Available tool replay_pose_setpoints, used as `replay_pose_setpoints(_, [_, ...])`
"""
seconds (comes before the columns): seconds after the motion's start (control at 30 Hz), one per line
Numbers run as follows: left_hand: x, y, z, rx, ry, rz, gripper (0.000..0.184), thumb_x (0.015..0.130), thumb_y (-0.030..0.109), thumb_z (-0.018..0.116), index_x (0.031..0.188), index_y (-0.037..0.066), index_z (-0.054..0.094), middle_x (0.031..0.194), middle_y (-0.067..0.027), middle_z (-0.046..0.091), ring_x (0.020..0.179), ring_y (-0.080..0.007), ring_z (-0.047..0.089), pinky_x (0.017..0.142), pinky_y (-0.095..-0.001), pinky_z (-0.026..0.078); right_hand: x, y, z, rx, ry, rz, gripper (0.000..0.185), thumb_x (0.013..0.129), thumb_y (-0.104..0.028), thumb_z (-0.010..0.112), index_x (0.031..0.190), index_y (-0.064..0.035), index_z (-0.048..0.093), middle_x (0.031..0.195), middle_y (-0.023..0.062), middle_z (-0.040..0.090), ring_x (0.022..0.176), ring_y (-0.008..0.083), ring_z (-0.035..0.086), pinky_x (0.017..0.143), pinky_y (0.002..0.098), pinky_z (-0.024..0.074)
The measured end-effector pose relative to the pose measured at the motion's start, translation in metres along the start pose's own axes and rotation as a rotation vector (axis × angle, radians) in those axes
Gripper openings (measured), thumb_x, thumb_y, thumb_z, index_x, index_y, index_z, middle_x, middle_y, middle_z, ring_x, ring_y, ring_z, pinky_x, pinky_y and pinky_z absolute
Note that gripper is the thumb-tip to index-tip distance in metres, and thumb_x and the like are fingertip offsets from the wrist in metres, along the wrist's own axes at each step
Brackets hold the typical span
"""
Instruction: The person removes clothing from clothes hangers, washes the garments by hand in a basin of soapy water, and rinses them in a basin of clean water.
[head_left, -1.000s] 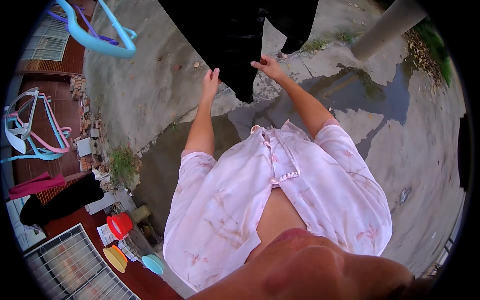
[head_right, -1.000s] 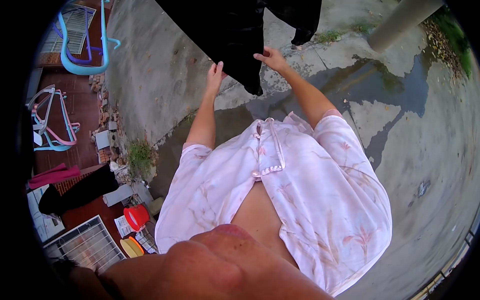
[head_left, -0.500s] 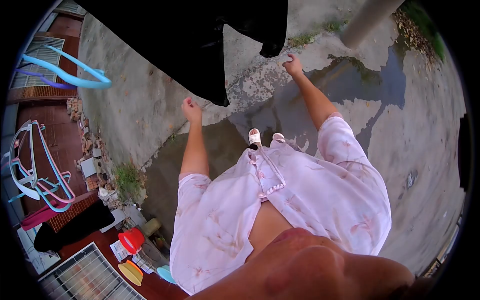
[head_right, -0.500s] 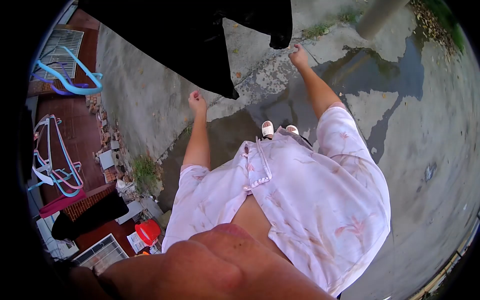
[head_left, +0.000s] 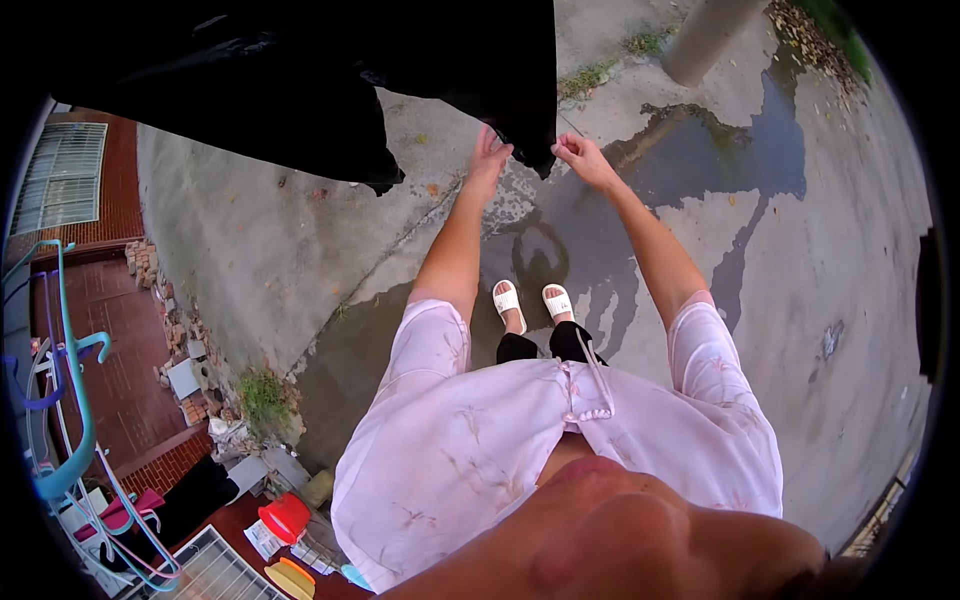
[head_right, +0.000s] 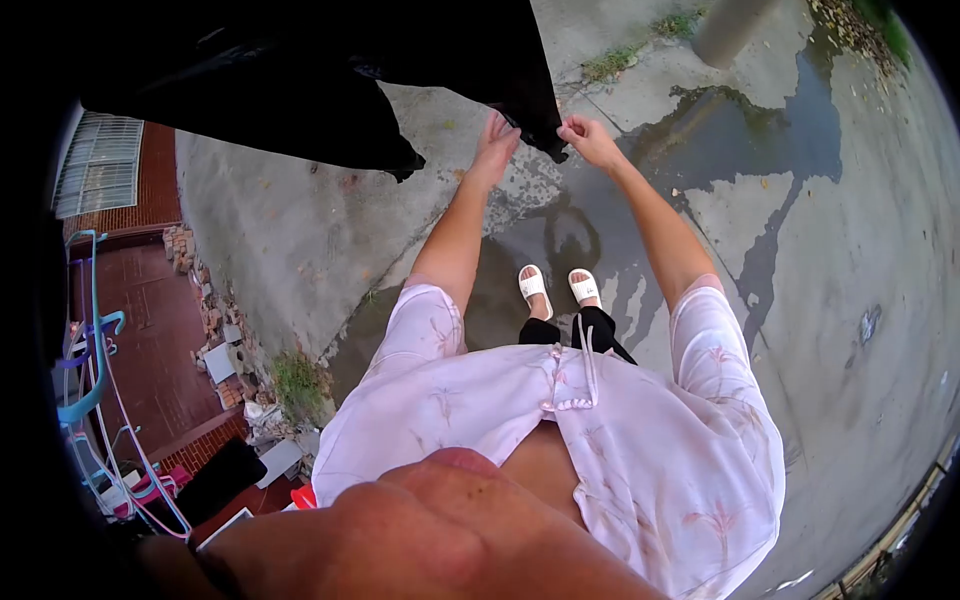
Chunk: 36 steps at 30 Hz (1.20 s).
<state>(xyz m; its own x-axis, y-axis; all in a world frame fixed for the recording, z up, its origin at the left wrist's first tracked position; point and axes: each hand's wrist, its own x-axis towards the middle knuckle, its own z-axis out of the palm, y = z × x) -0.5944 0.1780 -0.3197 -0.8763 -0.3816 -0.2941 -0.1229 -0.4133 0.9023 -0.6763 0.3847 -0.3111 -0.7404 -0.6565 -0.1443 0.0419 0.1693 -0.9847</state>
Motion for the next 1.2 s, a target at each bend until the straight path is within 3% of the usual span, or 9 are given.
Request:
replay_pose_setpoints(0.13, [0.006, -0.057, 0.0, 0.081, -0.091, -0.065, 0.023, 0.093, 0.008, 0.063, 0.115, 0.005, 0.06, 0.095, 0.0009, 0.064, 0.082, -0.0062, 0.054, 0.069, -0.0242, 0.039, -0.038, 0.013, -0.025, -0.008, 0.215, -0.066, 0.015, 0.096, -0.018, 0.06, 0.096, -0.0037, 0.056, 0.074, -0.0049, 0.05, 0.065, 0.005, 0.044, 0.061, 0.0238, 0.0396])
replay_pose_setpoints(0.2, [-0.02, -0.062, 0.004, 0.153, 0.093, 0.235, 0.012, 0.094, 0.012, 0.063, 0.104, 0.005, 0.063, 0.082, 0.0019, 0.063, 0.073, -0.0069, 0.054, 0.065, -0.0218, 0.039, -0.052, 0.008, -0.044, -0.098, 0.261, -0.064, 0.014, 0.097, -0.017, 0.06, 0.097, -0.0036, 0.056, 0.076, -0.003, 0.054, 0.067, 0.0059, 0.05, 0.063, 0.0238, 0.0438])
replay_pose_setpoints(0.37, [-0.096, -0.062, 0.002, 0.681, 0.188, 0.448, 0.028, 0.102, 0.022, 0.045, 0.117, 0.0, 0.053, 0.087, -0.0139, 0.063, 0.067, -0.0191, 0.059, 0.061, -0.0296, 0.047, -0.082, 0.064, -0.059, 0.183, 0.264, 0.115, 0.017, 0.093, -0.012, 0.06, 0.108, -0.0054, 0.06, 0.092, 0.0017, 0.063, 0.083, 0.0091, 0.06, 0.074, 0.0258, 0.0497])
replay_pose_setpoints(0.43, [-0.126, -0.058, 0.005, 0.628, 0.2, 0.316, 0.028, 0.103, 0.022, 0.044, 0.119, 0.001, 0.053, 0.088, -0.0136, 0.063, 0.066, -0.0189, 0.06, 0.058, -0.0299, 0.048, -0.095, 0.1, -0.042, 0.125, 0.099, 0.344, 0.041, 0.093, -0.013, 0.058, 0.133, -0.015, 0.054, 0.124, 0.0053, 0.061, 0.108, 0.0125, 0.056, 0.086, 0.0311, 0.0474])
replay_pose_setpoints(0.73, [-0.22, -0.053, -0.015, 0.41, 0.228, 0.006, 0.027, 0.103, 0.021, 0.041, 0.111, 0.0, 0.057, 0.084, -0.0057, 0.059, 0.067, -0.0136, 0.061, 0.055, -0.0294, 0.056, -0.123, 0.2, 0.113, 0.284, 0.064, 0.683, 0.061, 0.097, -0.044, 0.05, 0.15, -0.0188, 0.034, 0.146, 0.0127, 0.043, 0.129, 0.0256, 0.044, 0.102, 0.0421, 0.038])
replay_pose_setpoints(0.87, [-0.254, -0.046, -0.022, 0.204, 0.195, -0.1, 0.028, 0.102, 0.017, 0.042, 0.112, -0.003, 0.058, 0.09, -0.0084, 0.064, 0.067, -0.0148, 0.063, 0.056, -0.0299, 0.057, -0.133, 0.266, 0.16, 0.585, 0.041, 0.834, 0.062, 0.095, -0.052, 0.049, 0.139, -0.0081, 0.048, 0.129, 0.0106, 0.059, 0.115, 0.0231, 0.054, 0.097, 0.0418, 0.0405])
replay_pose_setpoints(0.9, [-0.262, -0.046, -0.028, 0.145, 0.172, -0.145, 0.028, 0.102, 0.017, 0.042, 0.112, -0.003, 0.059, 0.094, -0.0086, 0.066, 0.072, -0.0142, 0.064, 0.064, -0.0302, 0.058, -0.144, 0.209, 0.152, 0.505, 0.074, 0.938, 0.043, 0.093, -0.04, 0.058, 0.119, -0.0058, 0.063, 0.109, 0.0084, 0.066, 0.097, 0.0194, 0.059, 0.087, 0.0367, 0.0439])
replay_pose_setpoints(1.07, [-0.271, -0.063, -0.1, 0.211, 0.568, 0.144, 0.023, 0.102, 0.017, 0.048, 0.106, -0.002, 0.062, 0.094, -0.0046, 0.066, 0.082, -0.0111, 0.063, 0.075, -0.0264, 0.053, -0.167, 0.212, 0.159, 0.678, 0.437, 0.693, 0.012, 0.083, -0.015, 0.069, 0.091, -0.007, 0.066, 0.077, 0.0006, 0.06, 0.067, 0.0137, 0.054, 0.06, 0.0304, 0.0436])
replay_pose_setpoints(1.2, [-0.272, -0.035, -0.119, 0.356, 0.695, 0.258, 0.019, 0.1, 0.019, 0.053, 0.095, 0.004, 0.062, 0.077, 0.0021, 0.058, 0.068, -0.0051, 0.052, 0.06, -0.0222, 0.046, -0.188, 0.194, 0.147, 0.7, 0.44, 0.712, 0.011, 0.082, -0.014, 0.069, 0.088, -0.0069, 0.063, 0.073, 0.0015, 0.058, 0.061, 0.0124, 0.052, 0.055, 0.0282, 0.0427])
